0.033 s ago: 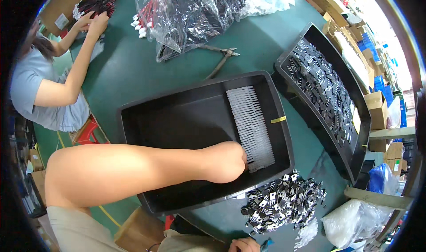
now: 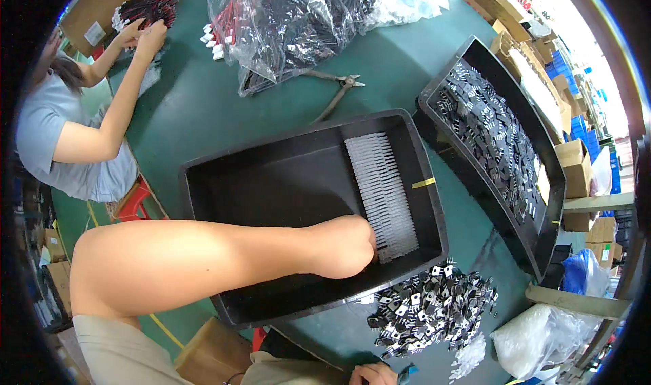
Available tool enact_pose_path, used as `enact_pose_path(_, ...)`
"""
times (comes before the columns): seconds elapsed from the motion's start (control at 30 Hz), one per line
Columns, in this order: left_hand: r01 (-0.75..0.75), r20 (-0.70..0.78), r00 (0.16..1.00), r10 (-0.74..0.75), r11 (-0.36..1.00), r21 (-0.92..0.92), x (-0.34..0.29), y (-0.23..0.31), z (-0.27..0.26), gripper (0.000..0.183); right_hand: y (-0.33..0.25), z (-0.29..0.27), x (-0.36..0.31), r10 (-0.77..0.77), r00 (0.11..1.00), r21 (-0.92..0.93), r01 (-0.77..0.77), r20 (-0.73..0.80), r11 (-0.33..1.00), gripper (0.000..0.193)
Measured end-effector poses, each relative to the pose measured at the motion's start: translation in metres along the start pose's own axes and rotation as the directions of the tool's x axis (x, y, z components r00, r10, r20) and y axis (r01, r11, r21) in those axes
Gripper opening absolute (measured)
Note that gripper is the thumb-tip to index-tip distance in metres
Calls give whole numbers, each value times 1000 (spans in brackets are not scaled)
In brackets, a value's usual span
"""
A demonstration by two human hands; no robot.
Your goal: The person picks small black electronic components and white plastic pieces from a pile on a green workbench. They insert these items one by one into a black tray with slots. The task involves repetitive manual assembly of these parts.
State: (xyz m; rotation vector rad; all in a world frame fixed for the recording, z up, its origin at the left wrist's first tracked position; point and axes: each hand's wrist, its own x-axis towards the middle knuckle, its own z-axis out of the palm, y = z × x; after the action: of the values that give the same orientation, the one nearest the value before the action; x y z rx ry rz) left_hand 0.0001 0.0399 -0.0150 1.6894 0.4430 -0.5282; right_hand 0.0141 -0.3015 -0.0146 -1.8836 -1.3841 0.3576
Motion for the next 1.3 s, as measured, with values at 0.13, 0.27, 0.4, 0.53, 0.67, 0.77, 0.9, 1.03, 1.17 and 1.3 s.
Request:
enact_pose_path(0.13,-51,3,999,52,986,157,-8,-1,-3,38,-3,-3,1,2,1000,4,-2,25,1000,19)
enact_pose_path(0.27,82,-91,993,-77,996,47,-29,14,-20,39,-1,-2,-2,-1,1000,6,1,13,1000,17)
enact_pose_path(0.4,-222,-299,926,231,973,66,-39,10,-10,36,-3,-2,-3,25,1000,21,-25,18,999,18)
enact_pose_path(0.53,-410,-232,813,534,808,423,-33,7,2,34,-4,-3,-1,26,999,3,-26,31,1000,17)
enact_pose_path(0.67,-320,-80,864,497,664,676,-32,12,3,35,-2,-2,-9,59,997,-19,-59,46,998,16)
enact_pose_path(0.77,-329,-10,865,502,582,743,-31,16,-2,34,-2,-1,-8,69,997,-29,-68,35,997,15)
enact_pose_path(0.9,-356,40,852,521,522,775,-28,16,-5,40,-2,-3,-5,59,997,-46,-57,47,997,15)
enact_pose_path(1.03,-393,109,824,555,424,816,-25,17,-7,39,-2,-2,-2,53,998,-28,-52,38,998,17)
enact_pose_path(1.17,-395,122,775,620,325,859,-23,13,-6,35,-3,-2,0,69,997,-16,-68,47,998,17)
enact_pose_path(1.3,-330,56,689,722,245,912,-21,9,2,29,-2,-2,0,69,997,-24,-68,42,997,18)
